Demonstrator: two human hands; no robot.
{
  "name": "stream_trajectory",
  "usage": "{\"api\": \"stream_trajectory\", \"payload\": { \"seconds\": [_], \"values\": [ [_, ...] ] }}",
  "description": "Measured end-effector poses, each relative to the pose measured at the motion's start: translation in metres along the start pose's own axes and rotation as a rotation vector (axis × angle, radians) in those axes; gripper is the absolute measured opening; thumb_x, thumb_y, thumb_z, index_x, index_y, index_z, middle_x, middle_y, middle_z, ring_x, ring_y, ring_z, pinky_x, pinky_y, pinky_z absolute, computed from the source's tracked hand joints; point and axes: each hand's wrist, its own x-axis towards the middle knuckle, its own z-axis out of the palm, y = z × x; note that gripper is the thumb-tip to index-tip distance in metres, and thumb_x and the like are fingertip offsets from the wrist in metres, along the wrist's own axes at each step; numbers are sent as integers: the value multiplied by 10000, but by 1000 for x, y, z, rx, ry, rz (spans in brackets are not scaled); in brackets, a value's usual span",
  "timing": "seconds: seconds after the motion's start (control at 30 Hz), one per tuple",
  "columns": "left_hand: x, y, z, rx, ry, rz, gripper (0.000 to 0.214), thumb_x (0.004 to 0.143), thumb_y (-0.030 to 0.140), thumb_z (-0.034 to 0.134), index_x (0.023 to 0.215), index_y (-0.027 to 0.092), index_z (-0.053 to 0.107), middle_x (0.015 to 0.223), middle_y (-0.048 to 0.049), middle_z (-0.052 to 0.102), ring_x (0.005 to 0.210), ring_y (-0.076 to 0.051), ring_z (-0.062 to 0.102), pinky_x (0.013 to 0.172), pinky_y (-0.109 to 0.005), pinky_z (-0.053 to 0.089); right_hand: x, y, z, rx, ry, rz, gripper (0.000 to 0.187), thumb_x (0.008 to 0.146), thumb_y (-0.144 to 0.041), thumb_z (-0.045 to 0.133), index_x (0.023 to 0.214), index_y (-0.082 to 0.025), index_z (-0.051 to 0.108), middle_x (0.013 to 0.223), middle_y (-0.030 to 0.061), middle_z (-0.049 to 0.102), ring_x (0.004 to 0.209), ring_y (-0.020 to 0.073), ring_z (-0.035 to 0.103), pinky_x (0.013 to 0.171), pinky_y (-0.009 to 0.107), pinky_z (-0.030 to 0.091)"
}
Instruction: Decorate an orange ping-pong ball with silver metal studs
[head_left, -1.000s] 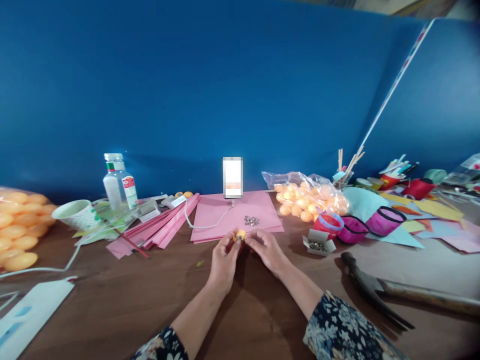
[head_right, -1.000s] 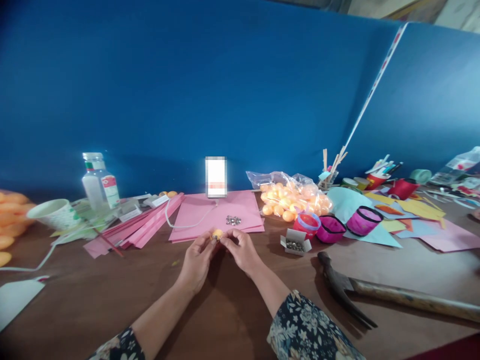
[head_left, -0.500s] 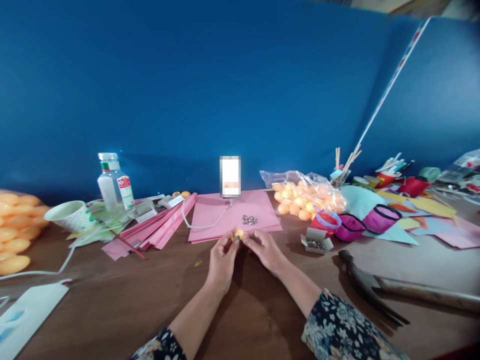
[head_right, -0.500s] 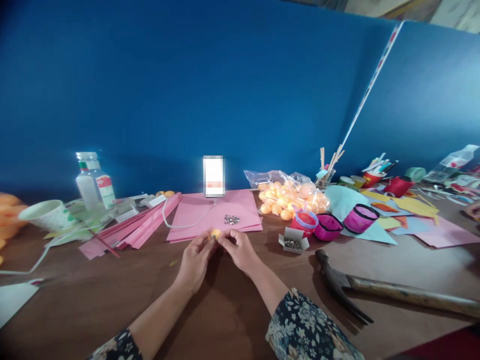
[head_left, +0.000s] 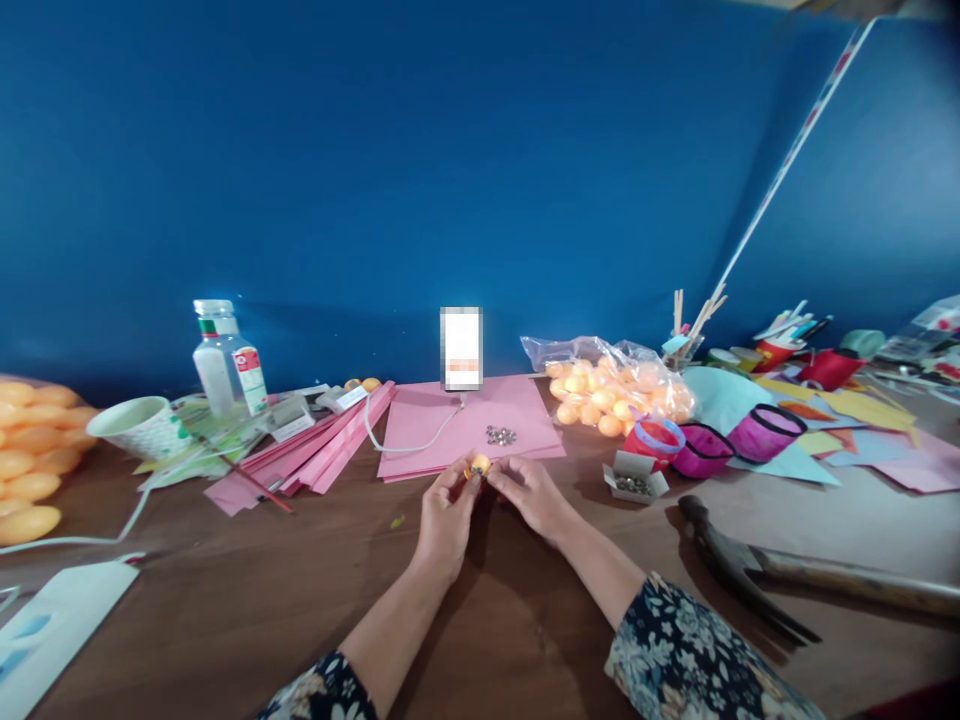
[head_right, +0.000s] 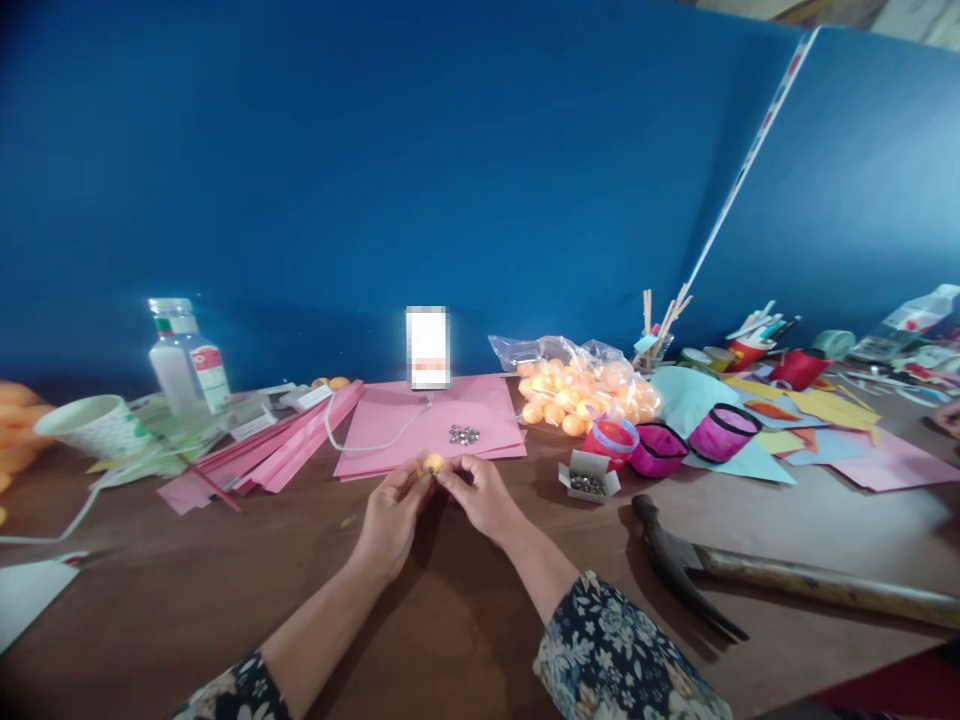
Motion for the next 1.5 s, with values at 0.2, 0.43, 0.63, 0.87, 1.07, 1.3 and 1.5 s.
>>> {"api": "stream_trajectory", "payload": {
  "seconds": [0.2, 0.43, 0.63, 0.87, 1.07, 1.3, 1.5],
  "values": [
    [1, -2, -2, 39, -11, 19, 453, 662, 278, 639, 1094, 167, 561, 1117, -85, 599, 1061, -218, 519, 931, -354, 377, 0, -1, 0, 3, -13, 2, 273, 740, -409, 533, 734, -137, 562, 616, -18, 513, 548, 89, 448, 541, 218, 378],
    [0, 2, 0, 12, -1, -3, 452, 649, 281, 651, 1076, 158, 571, 1107, -88, 605, 1041, -217, 534, 924, -349, 382, 0, 0, 1, 51, -18, 20, 288, 727, -429, 542, 731, -141, 560, 623, -17, 523, 554, 92, 455, 555, 226, 389],
    [-1, 1, -1, 18, -5, -6, 446, 651, 291, 649, 1072, 163, 572, 1110, -79, 605, 1051, -213, 527, 925, -339, 380, 0, -1, 1, 54, -11, 35, 295, 726, -434, 543, 731, -140, 559, 625, -13, 524, 559, 94, 458, 558, 226, 396],
    [0, 2, 0, 11, -1, -11, 454, 647, 283, 654, 1075, 159, 572, 1081, -80, 620, 1050, -221, 527, 913, -348, 390, 1, 0, 0, 33, -7, 32, 313, 722, -453, 539, 742, -142, 571, 627, -16, 537, 562, 96, 465, 560, 228, 393],
    [0, 0, -2, 27, -8, 7, 448, 654, 284, 648, 1080, 166, 573, 1101, -81, 609, 1063, -223, 517, 921, -348, 383, 1, -2, 0, 29, -16, 14, 299, 723, -434, 547, 726, -136, 568, 638, -10, 540, 572, 97, 469, 569, 230, 402],
    [0, 1, -1, 33, 6, -10, 451, 635, 295, 662, 1061, 167, 583, 1115, -78, 601, 1047, -213, 530, 920, -333, 383, 0, -2, -1, 41, -19, 25, 306, 712, -446, 553, 725, -140, 564, 658, -5, 548, 582, 101, 485, 567, 231, 417],
    [1, -2, -2, 82, -6, 30, 434, 660, 287, 640, 1076, 180, 578, 1135, -72, 590, 1066, -214, 516, 929, -338, 373, 1, 0, -1, 62, -36, 39, 302, 693, -446, 571, 688, -145, 552, 642, -10, 541, 574, 102, 488, 554, 233, 427]
  ]
}}
